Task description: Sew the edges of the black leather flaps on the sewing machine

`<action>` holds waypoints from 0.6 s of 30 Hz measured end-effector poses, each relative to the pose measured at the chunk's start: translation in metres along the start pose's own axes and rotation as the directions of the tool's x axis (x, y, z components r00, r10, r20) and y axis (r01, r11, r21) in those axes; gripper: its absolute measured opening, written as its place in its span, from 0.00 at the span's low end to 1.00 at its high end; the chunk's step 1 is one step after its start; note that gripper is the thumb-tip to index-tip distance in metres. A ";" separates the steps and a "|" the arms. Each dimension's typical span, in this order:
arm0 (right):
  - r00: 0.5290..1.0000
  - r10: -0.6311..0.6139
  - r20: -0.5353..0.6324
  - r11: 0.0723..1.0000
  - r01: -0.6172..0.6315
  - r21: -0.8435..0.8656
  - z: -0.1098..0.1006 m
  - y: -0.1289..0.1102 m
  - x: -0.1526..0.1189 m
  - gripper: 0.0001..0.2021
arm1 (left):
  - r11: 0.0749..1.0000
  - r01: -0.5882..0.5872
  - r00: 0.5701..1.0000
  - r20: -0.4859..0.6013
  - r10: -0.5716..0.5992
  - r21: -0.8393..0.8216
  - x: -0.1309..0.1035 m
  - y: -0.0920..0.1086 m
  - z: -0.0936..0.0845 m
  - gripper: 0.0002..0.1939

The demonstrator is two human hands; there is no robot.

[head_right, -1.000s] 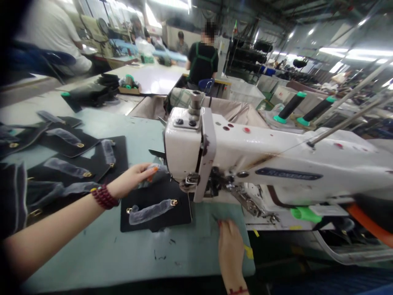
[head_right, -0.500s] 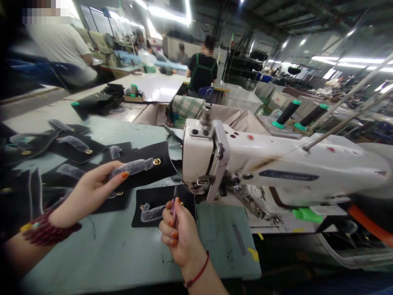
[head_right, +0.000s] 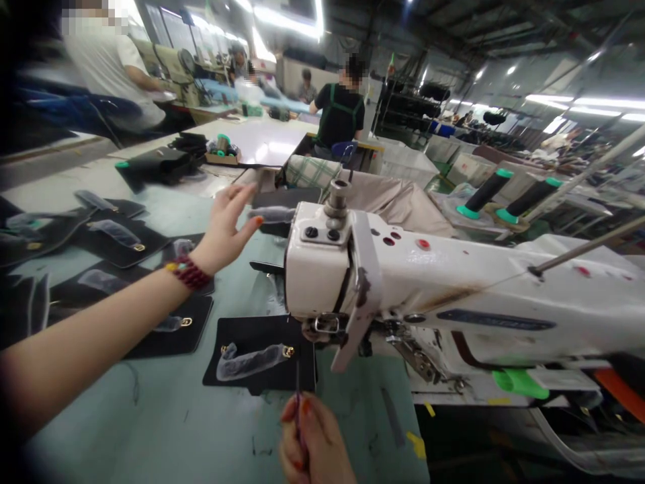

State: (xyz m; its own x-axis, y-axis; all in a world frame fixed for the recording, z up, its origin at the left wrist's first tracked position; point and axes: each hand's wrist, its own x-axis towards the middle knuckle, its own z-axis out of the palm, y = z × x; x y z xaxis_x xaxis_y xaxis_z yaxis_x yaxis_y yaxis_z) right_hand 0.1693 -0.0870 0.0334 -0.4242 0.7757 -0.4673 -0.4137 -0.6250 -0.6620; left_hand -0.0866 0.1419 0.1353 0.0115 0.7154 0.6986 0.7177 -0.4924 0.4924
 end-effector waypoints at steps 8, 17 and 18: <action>0.659 -0.730 -0.182 0.105 -0.155 -0.982 -0.128 -0.001 -0.008 0.34 | 0.943 -0.164 0.855 0.434 0.282 -0.290 -0.181 0.083 -0.038 0.12; 0.784 -0.616 0.076 0.256 0.291 -0.922 -0.018 -0.026 0.031 0.18 | 0.959 -0.161 0.890 0.455 0.038 0.235 -0.236 0.039 0.038 0.45; 0.783 -0.620 0.053 0.282 0.285 -0.916 -0.010 -0.025 0.034 0.18 | 0.961 -0.191 0.886 0.457 0.081 0.201 -0.219 0.037 0.040 0.43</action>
State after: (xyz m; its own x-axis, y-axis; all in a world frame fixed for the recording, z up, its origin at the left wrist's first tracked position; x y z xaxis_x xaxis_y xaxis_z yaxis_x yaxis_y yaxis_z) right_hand 0.1729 -0.0441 0.0281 -0.1181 0.9901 0.0760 0.5005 0.1254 -0.8566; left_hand -0.0348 -0.0138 -0.0203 0.3867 0.8204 0.4211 0.8271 -0.5106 0.2351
